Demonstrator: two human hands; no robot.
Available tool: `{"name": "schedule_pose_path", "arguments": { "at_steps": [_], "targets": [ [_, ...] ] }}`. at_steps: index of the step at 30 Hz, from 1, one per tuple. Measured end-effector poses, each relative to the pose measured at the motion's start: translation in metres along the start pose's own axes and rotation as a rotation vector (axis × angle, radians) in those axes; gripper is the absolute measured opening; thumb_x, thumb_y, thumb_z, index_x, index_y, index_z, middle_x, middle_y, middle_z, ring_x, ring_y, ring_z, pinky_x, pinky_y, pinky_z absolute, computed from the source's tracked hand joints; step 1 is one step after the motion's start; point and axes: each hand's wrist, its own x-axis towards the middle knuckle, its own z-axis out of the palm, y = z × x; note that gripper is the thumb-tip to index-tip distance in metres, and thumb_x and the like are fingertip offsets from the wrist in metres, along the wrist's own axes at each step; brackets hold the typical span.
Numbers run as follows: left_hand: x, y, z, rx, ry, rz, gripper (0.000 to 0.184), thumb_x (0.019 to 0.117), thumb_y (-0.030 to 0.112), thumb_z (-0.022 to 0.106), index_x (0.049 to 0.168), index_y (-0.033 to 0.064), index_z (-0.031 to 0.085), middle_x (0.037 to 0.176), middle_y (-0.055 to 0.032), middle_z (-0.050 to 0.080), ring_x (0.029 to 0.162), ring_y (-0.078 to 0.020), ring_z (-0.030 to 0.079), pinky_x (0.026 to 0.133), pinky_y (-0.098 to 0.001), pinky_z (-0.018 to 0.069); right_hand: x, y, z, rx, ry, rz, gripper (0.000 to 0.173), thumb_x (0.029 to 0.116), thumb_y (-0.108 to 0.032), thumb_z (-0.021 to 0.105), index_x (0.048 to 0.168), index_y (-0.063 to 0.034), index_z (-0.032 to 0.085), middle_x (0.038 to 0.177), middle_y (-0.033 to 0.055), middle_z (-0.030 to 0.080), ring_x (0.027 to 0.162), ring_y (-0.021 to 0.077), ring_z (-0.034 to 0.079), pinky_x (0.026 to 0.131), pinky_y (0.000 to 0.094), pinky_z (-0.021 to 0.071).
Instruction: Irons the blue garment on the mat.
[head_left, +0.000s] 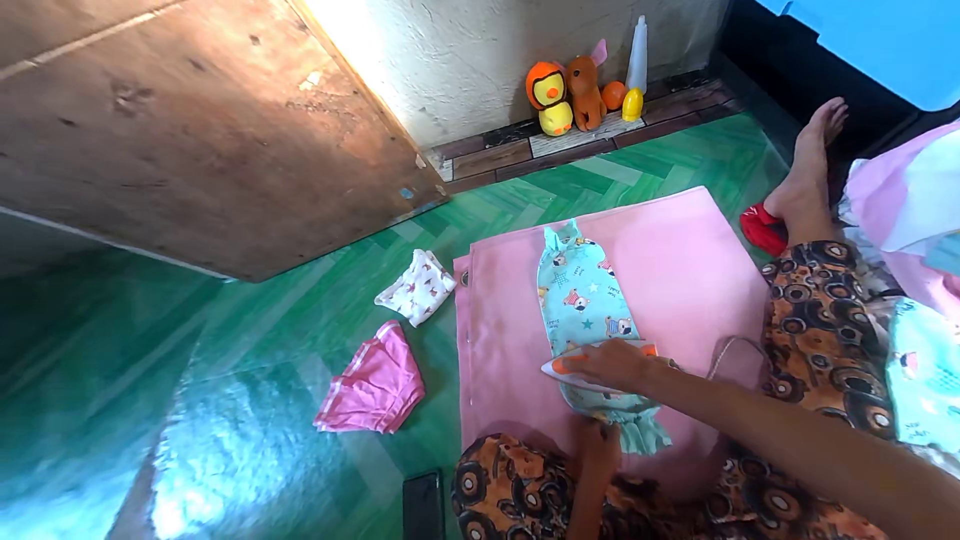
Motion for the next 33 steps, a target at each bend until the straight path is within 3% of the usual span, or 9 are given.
{"name": "schedule_pose_path", "arguments": {
  "at_steps": [17,26,33],
  "targets": [
    [-0.005,0.006,-0.003,0.023,-0.018,-0.056,0.036,0.1091,0.025,0.051,0.113,-0.0084,0.064,0.088,-0.0163,0.064,0.072,-0.0205,0.063,0.073,-0.0378,0.0550,0.016,0.031,-0.023,0.015,0.130,0.139,0.045,0.1123,-0.032,0.042,0.157,-0.0250,0.044,0.130,0.0299,0.062,0.107,0.0495,0.066,0.090,0.0618,0.0505],
    [-0.005,0.009,-0.003,0.053,-0.022,-0.067,0.036,0.1091,0.025,0.051,0.112,-0.0077,0.064,0.088,-0.0157,0.064,0.072,-0.0202,0.063,0.073,-0.0371,0.0546,-0.017,0.043,-0.010,0.051,0.117,0.236,0.046,0.1120,-0.034,0.042,0.158,-0.0275,0.043,0.130,0.0296,0.062,0.108,0.0495,0.066,0.089,0.0617,0.0510],
    [-0.006,0.010,-0.003,0.030,-0.023,-0.068,0.035,0.1094,0.024,0.050,0.112,-0.0084,0.063,0.085,-0.0139,0.063,0.068,-0.0173,0.061,0.069,-0.0339,0.0539,-0.059,0.052,0.011,0.043,0.052,0.139,0.046,0.1120,-0.034,0.043,0.158,-0.0284,0.044,0.129,0.0300,0.063,0.107,0.0506,0.066,0.089,0.0635,0.0515]
  ]
}}
